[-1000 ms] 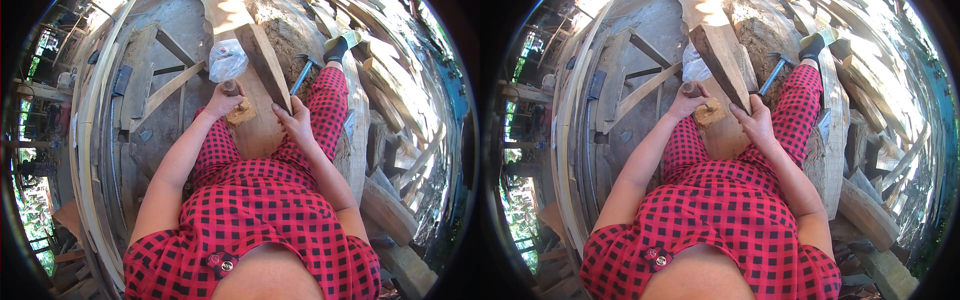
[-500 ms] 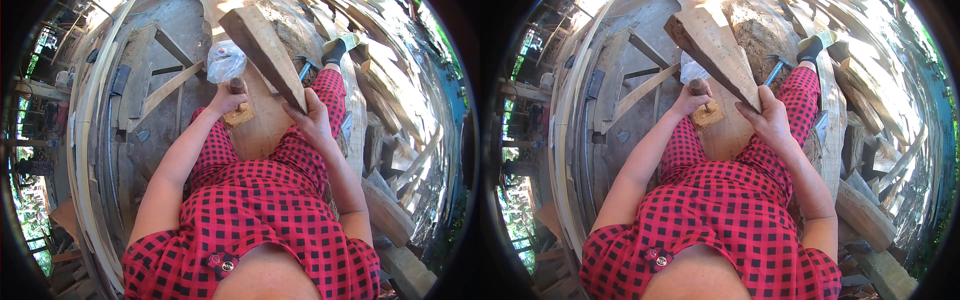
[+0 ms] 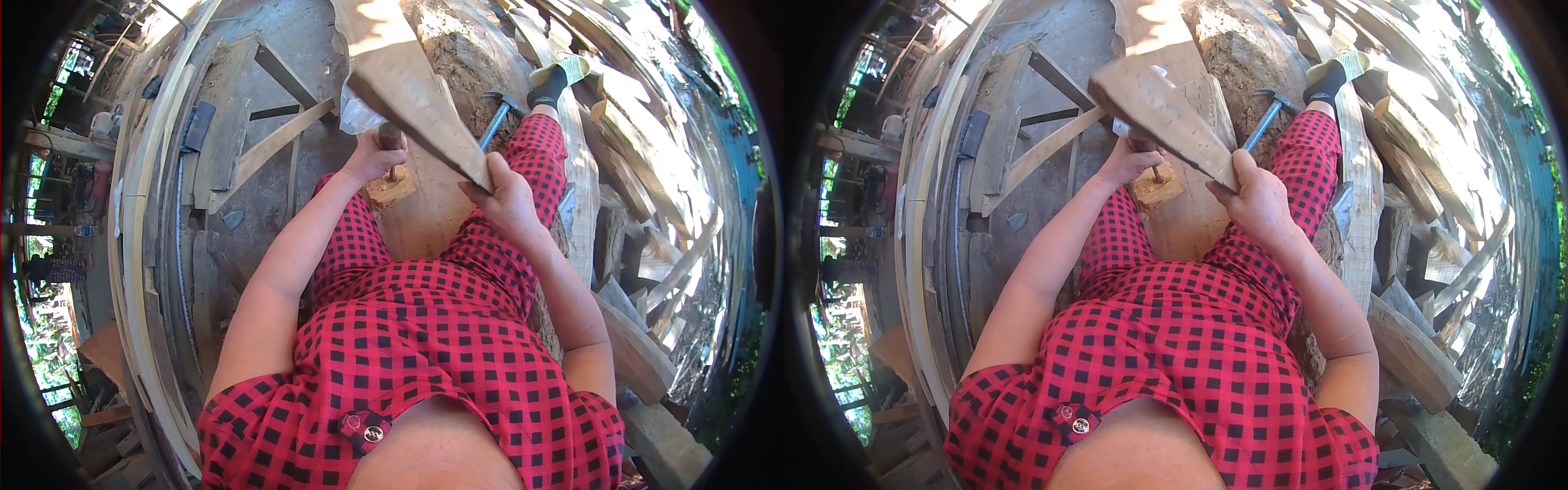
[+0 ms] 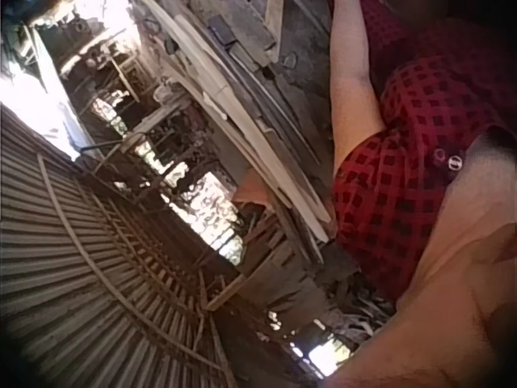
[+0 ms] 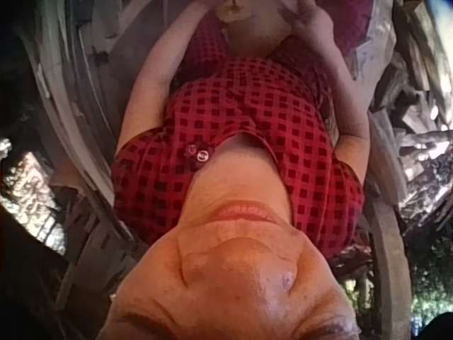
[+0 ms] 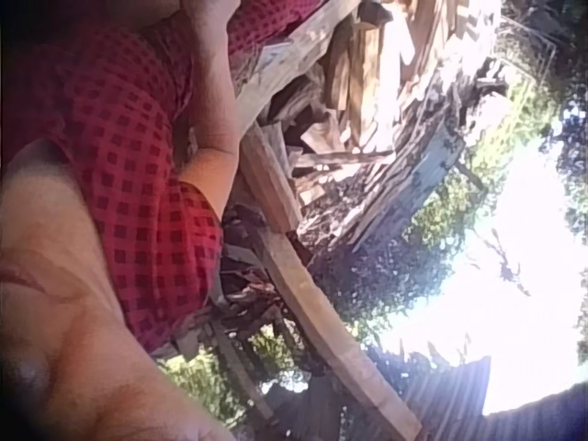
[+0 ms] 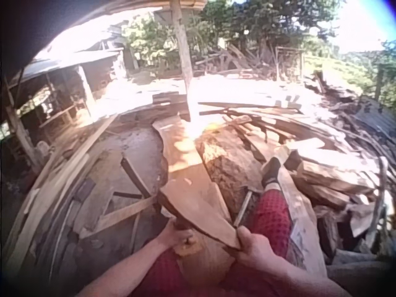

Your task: Using a chisel to carve or shape a piece of wood in a workshop setting.

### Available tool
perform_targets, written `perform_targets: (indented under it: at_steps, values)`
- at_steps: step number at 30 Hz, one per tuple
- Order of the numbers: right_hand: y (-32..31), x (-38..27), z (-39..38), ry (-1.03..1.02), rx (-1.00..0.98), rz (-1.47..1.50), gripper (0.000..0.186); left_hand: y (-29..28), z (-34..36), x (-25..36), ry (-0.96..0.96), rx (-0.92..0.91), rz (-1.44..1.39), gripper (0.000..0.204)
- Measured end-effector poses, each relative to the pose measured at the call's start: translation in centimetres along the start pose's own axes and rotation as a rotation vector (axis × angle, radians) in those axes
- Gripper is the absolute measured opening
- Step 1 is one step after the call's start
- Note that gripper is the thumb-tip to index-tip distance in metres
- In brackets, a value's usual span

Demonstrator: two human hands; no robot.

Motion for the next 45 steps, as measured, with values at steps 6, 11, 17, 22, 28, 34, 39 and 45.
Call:
perform_targets:
  at_steps: [6, 11, 17, 22, 28, 34, 39, 45]
  values:
    - [-0.1, 0.2, 0.8, 0.101, -0.09, -0.145, 0.033, 0.1, 0.1, 0.3, 0.038, -0.018, 0.058, 0.015]
    - [0.6, -0.5, 0.4, -0.009, 0.001, 0.142, 0.032, 0.7, 0.5, 0.4, 0.022, -0.078, 0.063, 0.028]
    - [1.4, -0.8, 0.6, 0.098, -0.146, -0.301, 0.034, -0.9, -0.2, 0.4, 0.1, 0.083, 0.014, 0.013]
    - [1.4, -0.7, 0.4, 0.001, -0.018, 0.193, 0.026, 0.1, 0.3, 1.4, 0.096, 0.009, -0.013, 0.01]
    - [1.5, -0.6, 0.2, 0.081, -0.124, -0.333, 0.03, -0.5, -0.4, 2.2, 0.174, 0.199, -0.023, 0.013]
    - [0.8, -0.3, 0.2, 0.006, -0.005, 0.094, 0.033, 0.9, 0.6, 1.9, 0.127, -0.013, -0.026, 0.014]
    - [1.1, -0.4, 0.1, 0.076, -0.083, -0.399, 0.034, -0.6, 0.0, 1.6, 0.217, 0.077, 0.095, 0.013]
    - [1.1, 0.1, -0.4, 0.072, -0.023, 0.067, 0.035, 0.7, 0.4, 1.1, 0.088, 0.012, -0.042, 0.011]
Point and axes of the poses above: each hand's wrist, its own z-axis towards the middle knuckle, its own y-axis out of the palm, x = y × z, the point moved 8 cm from there along z, towards the middle knuckle, and after that the axes turned 14 degrees about y, right-handed, at the moved point
